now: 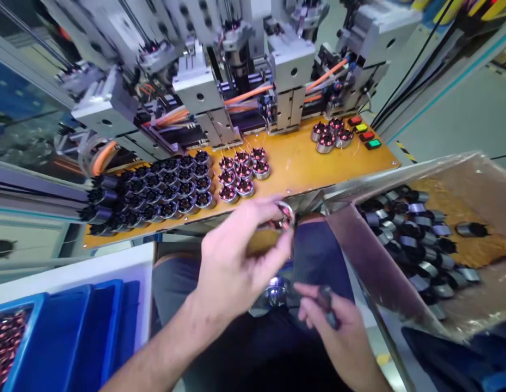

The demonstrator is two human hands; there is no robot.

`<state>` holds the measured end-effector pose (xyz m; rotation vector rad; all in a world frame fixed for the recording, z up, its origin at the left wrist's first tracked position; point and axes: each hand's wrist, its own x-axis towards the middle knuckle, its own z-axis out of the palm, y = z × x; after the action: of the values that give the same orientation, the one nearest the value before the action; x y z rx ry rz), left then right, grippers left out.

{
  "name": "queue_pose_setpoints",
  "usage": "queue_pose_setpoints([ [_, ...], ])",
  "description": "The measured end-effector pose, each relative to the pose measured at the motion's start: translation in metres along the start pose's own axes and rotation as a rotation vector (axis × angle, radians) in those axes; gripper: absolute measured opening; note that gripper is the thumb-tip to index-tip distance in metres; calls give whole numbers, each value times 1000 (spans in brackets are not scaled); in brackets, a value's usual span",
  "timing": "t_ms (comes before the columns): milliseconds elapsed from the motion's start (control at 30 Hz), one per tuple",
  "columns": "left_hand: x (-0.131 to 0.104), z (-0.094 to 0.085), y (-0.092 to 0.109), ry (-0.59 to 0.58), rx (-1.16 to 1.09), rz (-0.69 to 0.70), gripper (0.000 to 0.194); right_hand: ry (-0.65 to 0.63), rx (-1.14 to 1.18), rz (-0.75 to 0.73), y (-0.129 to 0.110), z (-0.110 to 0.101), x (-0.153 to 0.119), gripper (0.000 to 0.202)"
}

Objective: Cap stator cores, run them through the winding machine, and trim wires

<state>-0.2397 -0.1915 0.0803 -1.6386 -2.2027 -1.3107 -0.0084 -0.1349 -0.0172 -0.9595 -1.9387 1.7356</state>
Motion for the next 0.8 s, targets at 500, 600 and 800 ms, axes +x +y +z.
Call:
queue_pose_setpoints([
  [500, -136, -32, 33, -172, -299, -415, 30, -86, 270, -60, -61, 54, 11, 14],
  [600, -147, -35, 39, -184, -729, -659, 27, -121, 343, -28, -62, 57, 14, 19],
  [800, -140, -40, 47, 26, -1511, -1143, 27, -207, 446, -57, -75, 60, 17, 17],
])
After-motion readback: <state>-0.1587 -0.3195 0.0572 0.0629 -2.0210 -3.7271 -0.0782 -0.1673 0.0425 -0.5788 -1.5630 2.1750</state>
